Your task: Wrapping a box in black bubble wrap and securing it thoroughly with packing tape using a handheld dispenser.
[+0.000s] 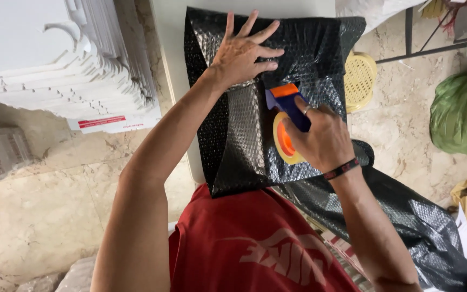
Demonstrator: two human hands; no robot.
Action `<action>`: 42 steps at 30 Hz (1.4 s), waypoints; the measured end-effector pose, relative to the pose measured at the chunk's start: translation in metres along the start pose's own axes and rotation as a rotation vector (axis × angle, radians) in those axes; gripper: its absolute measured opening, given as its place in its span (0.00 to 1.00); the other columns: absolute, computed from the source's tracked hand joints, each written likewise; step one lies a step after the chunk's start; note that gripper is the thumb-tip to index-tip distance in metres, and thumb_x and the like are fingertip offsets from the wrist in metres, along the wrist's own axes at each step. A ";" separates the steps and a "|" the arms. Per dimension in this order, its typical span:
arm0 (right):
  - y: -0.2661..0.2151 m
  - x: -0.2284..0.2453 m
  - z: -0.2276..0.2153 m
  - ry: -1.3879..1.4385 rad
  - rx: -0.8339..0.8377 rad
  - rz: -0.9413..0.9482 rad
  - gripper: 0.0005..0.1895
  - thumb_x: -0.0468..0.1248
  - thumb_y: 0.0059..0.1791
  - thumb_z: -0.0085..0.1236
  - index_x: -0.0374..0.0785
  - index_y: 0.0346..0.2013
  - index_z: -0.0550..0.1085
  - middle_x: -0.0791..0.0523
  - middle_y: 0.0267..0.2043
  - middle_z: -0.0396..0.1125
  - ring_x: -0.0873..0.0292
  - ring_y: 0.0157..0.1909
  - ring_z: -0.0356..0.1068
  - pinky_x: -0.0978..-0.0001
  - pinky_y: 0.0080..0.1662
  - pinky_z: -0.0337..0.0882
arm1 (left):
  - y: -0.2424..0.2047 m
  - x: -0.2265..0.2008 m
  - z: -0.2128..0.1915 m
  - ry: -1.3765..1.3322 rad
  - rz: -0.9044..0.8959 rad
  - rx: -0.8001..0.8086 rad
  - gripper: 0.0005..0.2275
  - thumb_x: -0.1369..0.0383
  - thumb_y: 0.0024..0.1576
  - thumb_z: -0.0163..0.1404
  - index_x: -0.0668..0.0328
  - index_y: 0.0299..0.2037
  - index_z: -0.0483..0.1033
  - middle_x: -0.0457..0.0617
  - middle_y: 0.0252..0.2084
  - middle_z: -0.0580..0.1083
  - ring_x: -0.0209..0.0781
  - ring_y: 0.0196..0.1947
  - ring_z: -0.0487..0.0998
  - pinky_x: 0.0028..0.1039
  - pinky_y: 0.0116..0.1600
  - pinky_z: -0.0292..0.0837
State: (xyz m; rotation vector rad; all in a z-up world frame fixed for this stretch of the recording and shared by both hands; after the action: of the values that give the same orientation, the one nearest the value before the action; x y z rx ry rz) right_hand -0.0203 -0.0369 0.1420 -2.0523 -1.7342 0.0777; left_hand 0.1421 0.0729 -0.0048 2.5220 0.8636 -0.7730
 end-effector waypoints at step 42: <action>0.038 -0.183 -0.102 -0.035 0.762 0.353 0.31 0.55 0.47 0.59 0.26 0.25 0.89 0.54 0.14 0.54 0.57 0.13 0.52 0.67 0.19 0.53 | -0.059 -0.085 0.049 0.218 0.310 0.238 0.46 0.32 0.57 0.06 0.62 0.73 0.49 0.59 0.77 0.47 0.57 0.78 0.42 0.56 0.76 0.20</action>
State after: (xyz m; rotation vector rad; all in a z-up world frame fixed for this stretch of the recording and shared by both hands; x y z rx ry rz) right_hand 0.0097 -0.2450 0.1751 -1.7273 -1.0800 0.7604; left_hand 0.0288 0.0547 -0.0014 2.8975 0.4438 -0.5339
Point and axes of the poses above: each hand's wrist, its own y-axis towards the middle knuckle, its own z-axis out of the palm, x = y × z, the point moved 5 cm from there along y, towards the middle knuckle
